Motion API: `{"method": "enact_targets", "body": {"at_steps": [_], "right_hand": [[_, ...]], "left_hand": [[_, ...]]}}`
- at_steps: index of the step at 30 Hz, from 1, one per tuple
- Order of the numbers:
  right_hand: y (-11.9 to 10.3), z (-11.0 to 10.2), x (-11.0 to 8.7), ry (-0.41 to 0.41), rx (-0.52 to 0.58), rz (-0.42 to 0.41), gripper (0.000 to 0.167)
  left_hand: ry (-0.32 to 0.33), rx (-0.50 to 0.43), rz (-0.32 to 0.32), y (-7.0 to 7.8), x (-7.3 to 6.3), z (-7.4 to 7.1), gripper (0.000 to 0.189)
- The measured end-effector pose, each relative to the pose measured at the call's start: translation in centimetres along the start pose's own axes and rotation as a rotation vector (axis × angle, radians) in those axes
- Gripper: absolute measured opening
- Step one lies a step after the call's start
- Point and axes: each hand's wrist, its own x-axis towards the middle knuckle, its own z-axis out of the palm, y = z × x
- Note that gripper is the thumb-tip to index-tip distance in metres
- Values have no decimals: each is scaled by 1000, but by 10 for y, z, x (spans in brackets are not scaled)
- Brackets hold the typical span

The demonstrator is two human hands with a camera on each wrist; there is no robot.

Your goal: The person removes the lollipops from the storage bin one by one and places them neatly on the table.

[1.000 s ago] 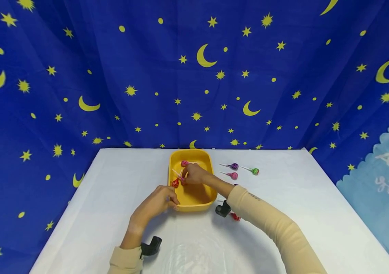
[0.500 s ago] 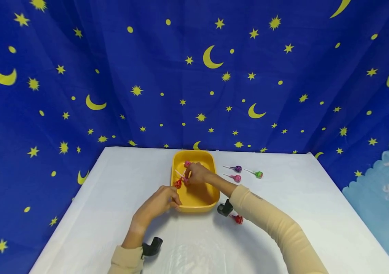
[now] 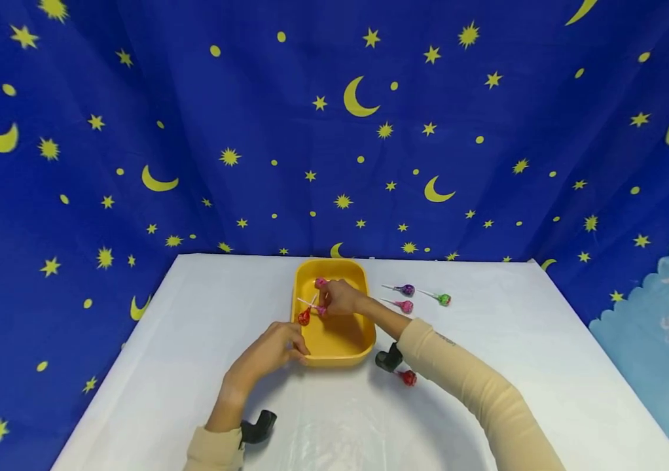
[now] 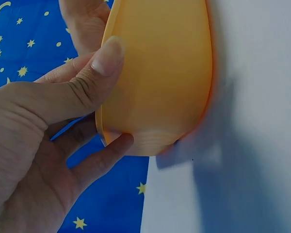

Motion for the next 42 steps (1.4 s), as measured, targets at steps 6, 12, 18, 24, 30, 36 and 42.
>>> {"method": "enact_targets", "body": {"at_steps": [6,12,18,24,30,36,42], "right_hand": [[4,-6,-11,34,20,21,10],[3,-14,-25,81,108,-3,12],[9,-17,-32,151,215,-100,15],[21,-27,-39,205,256,-140,16],[19,-34,-36,222,254,-113,14],[24,-35,-40,224,263,-77,14],[27,-42,-48,268,298,-73,16]], "left_hand": [[12,-16,-44,1,1,2,5],[-8,19,-51,4,3,1,4],[14,13,-43,8,-1,3,6],[8,31,-20,6,0,5,5],[34,37,-30,2,1,6,7],[29,23,-4,2,0,8,6],[50,61,-6,4,0,4,8]]}}
